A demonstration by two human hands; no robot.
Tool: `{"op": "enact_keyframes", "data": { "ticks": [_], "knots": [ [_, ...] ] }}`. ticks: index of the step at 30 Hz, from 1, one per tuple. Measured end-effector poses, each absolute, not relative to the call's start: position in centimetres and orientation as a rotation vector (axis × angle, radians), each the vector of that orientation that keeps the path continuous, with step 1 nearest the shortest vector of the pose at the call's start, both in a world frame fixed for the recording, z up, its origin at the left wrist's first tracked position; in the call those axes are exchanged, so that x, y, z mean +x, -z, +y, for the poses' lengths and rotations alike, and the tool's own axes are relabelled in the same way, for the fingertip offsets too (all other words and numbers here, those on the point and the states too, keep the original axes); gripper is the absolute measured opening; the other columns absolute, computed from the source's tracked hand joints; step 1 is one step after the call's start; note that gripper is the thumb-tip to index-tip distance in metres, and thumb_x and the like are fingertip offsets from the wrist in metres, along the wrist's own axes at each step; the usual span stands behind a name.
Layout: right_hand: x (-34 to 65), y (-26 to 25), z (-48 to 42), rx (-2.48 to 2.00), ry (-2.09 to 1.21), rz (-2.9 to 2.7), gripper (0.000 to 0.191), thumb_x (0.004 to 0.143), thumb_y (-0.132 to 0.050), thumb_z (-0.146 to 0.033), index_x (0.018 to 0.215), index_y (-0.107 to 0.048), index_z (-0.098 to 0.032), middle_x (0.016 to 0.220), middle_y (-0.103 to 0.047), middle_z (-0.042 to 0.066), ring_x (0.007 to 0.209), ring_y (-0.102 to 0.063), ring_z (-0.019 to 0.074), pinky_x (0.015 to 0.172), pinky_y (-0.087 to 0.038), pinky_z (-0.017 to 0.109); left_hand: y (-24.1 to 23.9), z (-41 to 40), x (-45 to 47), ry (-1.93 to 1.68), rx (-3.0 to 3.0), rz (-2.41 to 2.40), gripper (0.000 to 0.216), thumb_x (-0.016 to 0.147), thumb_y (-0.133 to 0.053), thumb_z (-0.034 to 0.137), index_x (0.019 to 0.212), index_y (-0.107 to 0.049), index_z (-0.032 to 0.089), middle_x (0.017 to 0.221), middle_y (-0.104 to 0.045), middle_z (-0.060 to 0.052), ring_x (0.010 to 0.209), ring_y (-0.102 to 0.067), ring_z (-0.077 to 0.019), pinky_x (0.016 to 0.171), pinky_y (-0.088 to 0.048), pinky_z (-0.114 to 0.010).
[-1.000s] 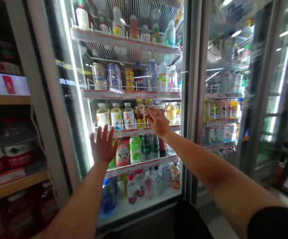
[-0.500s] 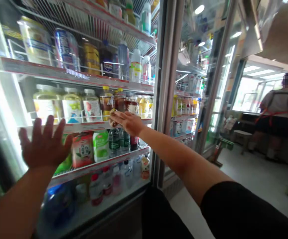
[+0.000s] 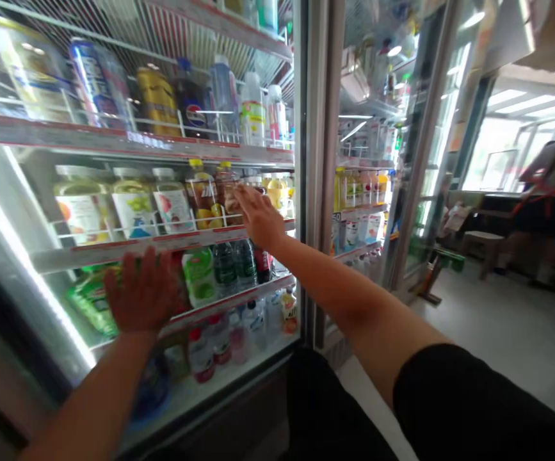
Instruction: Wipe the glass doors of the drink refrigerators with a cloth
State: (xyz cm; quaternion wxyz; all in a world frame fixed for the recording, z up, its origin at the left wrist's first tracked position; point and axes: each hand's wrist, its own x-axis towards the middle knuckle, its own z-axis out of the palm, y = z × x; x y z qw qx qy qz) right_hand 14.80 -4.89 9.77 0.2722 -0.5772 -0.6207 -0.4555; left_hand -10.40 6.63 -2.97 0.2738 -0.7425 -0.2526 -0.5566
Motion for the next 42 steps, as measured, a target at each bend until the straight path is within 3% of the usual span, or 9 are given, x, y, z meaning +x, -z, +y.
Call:
{"op": "enact_keyframes", "data": {
  "ticks": [3, 8, 11, 14, 19, 25, 31, 35, 42],
  "knots": [
    [16.0, -8.6, -4.9, -1.403, 1.184, -1.989, 0.052, 0.099, -0.036, -0.013, 0.148, -0.044, -0.026, 0.153, -0.043, 0.005, 0.124, -0.05, 0.0241, 0.106, -0.047, 0.043, 3.2, 7.0, -10.5, 1.462, -1.963, -0.695, 0.066, 0.094, -0.052, 0.034, 0.154, -0.027, 0.031, 0.161, -0.029, -0.006, 0.153, -0.01, -0.0298, 0.12, -0.01, -0.064],
    [18.5, -5.9, -5.7, -1.462, 1.06, -1.558, 0.051, 0.099, -0.037, -0.014, 0.148, -0.044, -0.02, 0.15, -0.046, 0.013, 0.126, -0.049, 0.0275, 0.108, -0.044, 0.047, 2.8, 6.4, -10.5, 1.48, -1.99, -0.757, 0.059, 0.094, -0.051, 0.034, 0.151, -0.035, 0.028, 0.158, -0.035, -0.008, 0.153, -0.012, -0.0296, 0.122, -0.008, -0.062],
    [19.8, -5.3, -6.1, -1.364, 1.113, -1.854, 0.047, 0.099, -0.04, -0.015, 0.144, -0.049, -0.024, 0.145, -0.052, 0.007, 0.118, -0.055, 0.0243, 0.104, -0.048, 0.044, 2.8, 6.2, -10.5, 1.524, -2.031, -0.754, 0.059, 0.094, -0.051, 0.033, 0.151, -0.036, 0.03, 0.158, -0.035, -0.009, 0.153, -0.011, -0.0304, 0.122, -0.005, -0.062],
    [20.1, -7.5, -5.4, -1.286, 1.134, -1.885, 0.046, 0.099, -0.042, -0.016, 0.143, -0.05, -0.027, 0.144, -0.053, 0.003, 0.118, -0.055, 0.0227, 0.102, -0.05, 0.042, 2.9, 6.3, -10.5, 1.505, -2.009, -0.733, 0.063, 0.095, -0.05, 0.03, 0.154, -0.029, 0.033, 0.159, -0.032, -0.008, 0.153, -0.009, -0.0295, 0.121, -0.007, -0.063],
    [16.3, -13.7, -2.8, -1.307, 1.074, -1.353, 0.049, 0.097, -0.039, -0.015, 0.145, -0.047, -0.018, 0.148, -0.048, 0.011, 0.124, -0.049, 0.0282, 0.105, -0.047, 0.047, 2.9, 6.4, -10.7, 1.486, -1.95, -0.729, 0.062, 0.095, -0.048, 0.03, 0.154, -0.028, 0.034, 0.158, -0.036, -0.007, 0.153, -0.01, -0.0287, 0.121, -0.01, -0.063],
    [9.7, -16.3, -1.7, -1.043, 1.282, -2.114, 0.059, 0.095, -0.041, -0.012, 0.151, -0.036, -0.029, 0.149, -0.048, 0.001, 0.121, -0.051, 0.0237, 0.103, -0.046, 0.041, 3.0, 6.0, -10.7, 1.44, -1.951, -0.799, 0.057, 0.096, -0.045, 0.031, 0.153, -0.033, 0.03, 0.157, -0.036, -0.008, 0.153, -0.011, -0.0296, 0.121, -0.012, -0.063],
    [6.7, -18.7, -1.0, -1.261, 1.204, -1.707, 0.057, 0.095, -0.039, -0.01, 0.151, -0.034, -0.017, 0.15, -0.043, 0.011, 0.129, -0.044, 0.0318, 0.103, -0.047, 0.05, 3.1, 5.9, -10.8, 1.436, -1.962, -0.817, 0.056, 0.096, -0.044, 0.032, 0.152, -0.035, 0.029, 0.157, -0.036, -0.008, 0.153, -0.011, -0.0286, 0.122, -0.011, -0.062],
    [6.3, -18.3, -1.0, -1.044, 1.321, -2.159, 0.052, 0.095, -0.046, -0.015, 0.145, -0.043, -0.027, 0.147, -0.049, -0.001, 0.124, -0.049, 0.0218, 0.104, -0.046, 0.039, 3.1, 5.9, -10.8, 1.435, -1.98, -0.817, 0.056, 0.097, -0.044, 0.032, 0.152, -0.034, 0.029, 0.158, -0.034, -0.007, 0.153, -0.009, -0.0282, 0.122, -0.01, -0.062],
    [9.9, -12.7, -1.4, -1.2, 1.125, -1.588, 0.05, 0.097, -0.038, -0.017, 0.147, -0.045, -0.019, 0.147, -0.05, 0.009, 0.12, -0.05, 0.0279, 0.102, -0.044, 0.047, 3.1, 5.6, -10.7, 1.439, -2.017, -0.863, 0.053, 0.098, -0.042, 0.035, 0.15, -0.04, 0.028, 0.157, -0.036, -0.008, 0.153, -0.01, -0.0278, 0.122, -0.007, -0.06]
  ]
}}
